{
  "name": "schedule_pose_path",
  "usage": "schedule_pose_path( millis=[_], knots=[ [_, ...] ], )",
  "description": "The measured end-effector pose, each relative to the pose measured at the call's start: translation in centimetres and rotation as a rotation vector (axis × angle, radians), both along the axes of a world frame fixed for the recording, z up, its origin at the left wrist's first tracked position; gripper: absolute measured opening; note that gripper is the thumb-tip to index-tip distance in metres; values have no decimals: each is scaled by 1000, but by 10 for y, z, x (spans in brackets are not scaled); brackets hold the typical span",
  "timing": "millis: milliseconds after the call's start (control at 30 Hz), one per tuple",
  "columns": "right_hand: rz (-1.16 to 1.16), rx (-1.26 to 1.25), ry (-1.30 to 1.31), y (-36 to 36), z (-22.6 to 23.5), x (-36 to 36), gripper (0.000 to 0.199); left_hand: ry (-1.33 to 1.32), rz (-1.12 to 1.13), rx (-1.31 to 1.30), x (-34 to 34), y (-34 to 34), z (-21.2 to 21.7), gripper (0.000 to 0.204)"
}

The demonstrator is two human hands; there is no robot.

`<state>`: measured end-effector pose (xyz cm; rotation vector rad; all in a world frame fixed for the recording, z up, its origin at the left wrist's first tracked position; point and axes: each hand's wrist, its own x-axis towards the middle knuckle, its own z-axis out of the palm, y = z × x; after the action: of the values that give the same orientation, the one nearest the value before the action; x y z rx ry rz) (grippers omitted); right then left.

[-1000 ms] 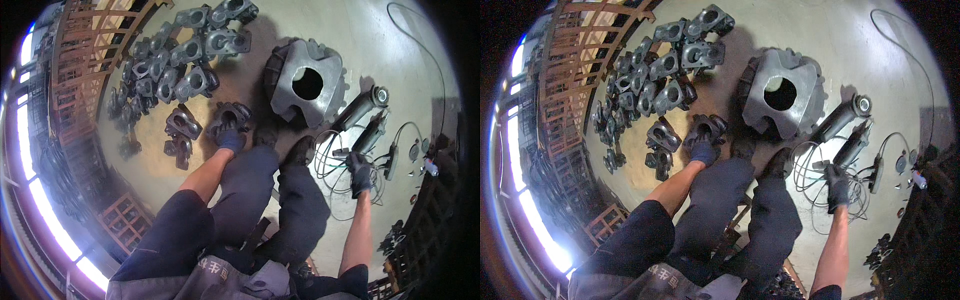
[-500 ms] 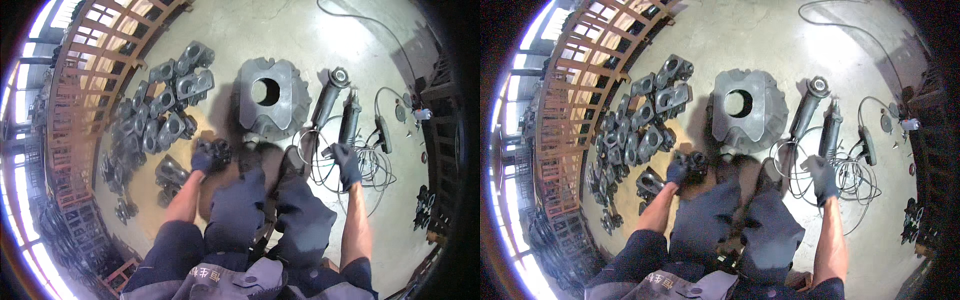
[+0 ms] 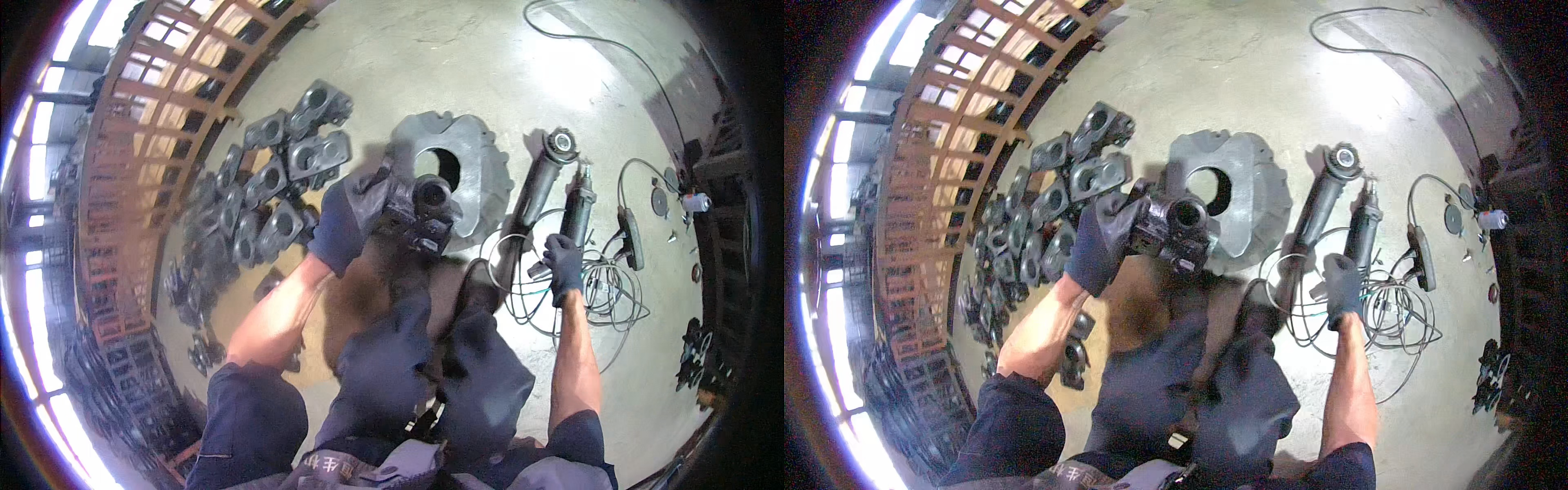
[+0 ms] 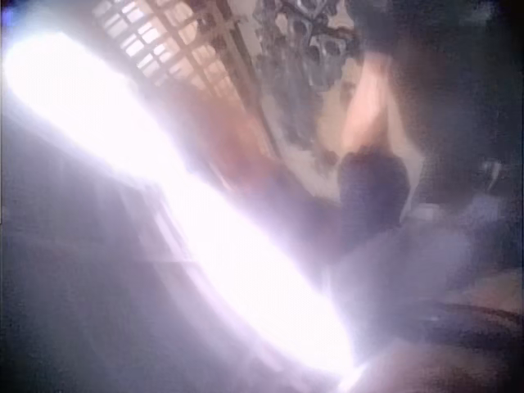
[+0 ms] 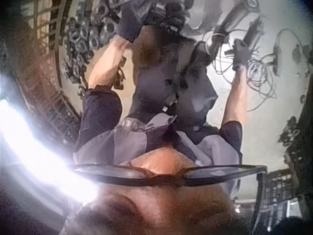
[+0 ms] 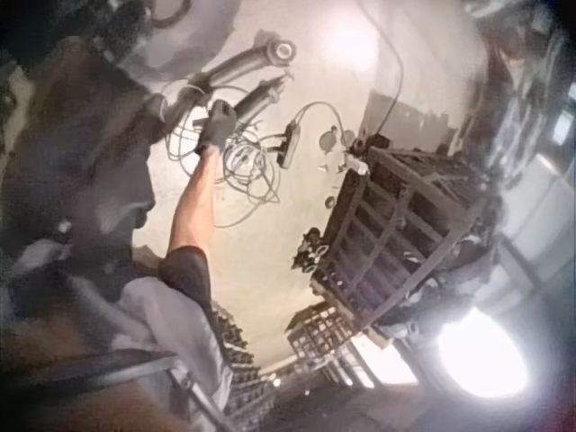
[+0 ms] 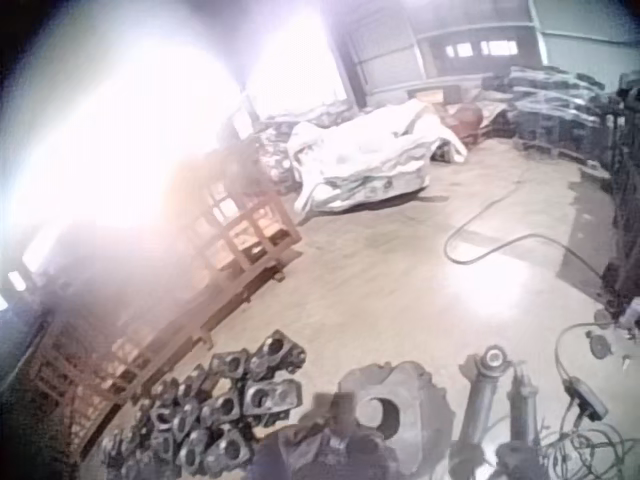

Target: The person sits on the floor and uses a handheld angle grinder to smooth the edges of metal parts. They pick up each part, grind specific areas, inspect the result, and place the finished pieces onto a nearby wooden pallet.

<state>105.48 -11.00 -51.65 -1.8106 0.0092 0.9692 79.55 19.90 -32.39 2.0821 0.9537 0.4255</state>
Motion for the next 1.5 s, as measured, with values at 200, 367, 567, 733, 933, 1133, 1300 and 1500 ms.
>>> schedule_pose_path(
  millis=[200,367,567,733,933,1133,1300,1500],
  knots=[
    [181,-382,-370,61,3,17,66,165,-104,2,67,31,-34,32],
    [219,-457,-570,68,-51,38,73,163,-154,-61,85,46,-53,30],
    [62,-398,-314,113,-37,50,69,-34,-409,5,81,87,-83,29],
    [128,-609,-366,122,-89,75,70,-2,-516,353,92,98,-95,21],
    [162,-554,-261,138,-54,80,69,-102,76,535,92,46,-36,28],
    [-9,120,90,90,-56,51,44,-197,-410,-281,99,-85,-51,33],
    [9,268,127,81,-1,3,48,-26,-283,-569,94,-140,-127,62],
    [-87,405,39,95,116,-37,63,-88,-411,-748,116,-154,-127,82]
  ],
)
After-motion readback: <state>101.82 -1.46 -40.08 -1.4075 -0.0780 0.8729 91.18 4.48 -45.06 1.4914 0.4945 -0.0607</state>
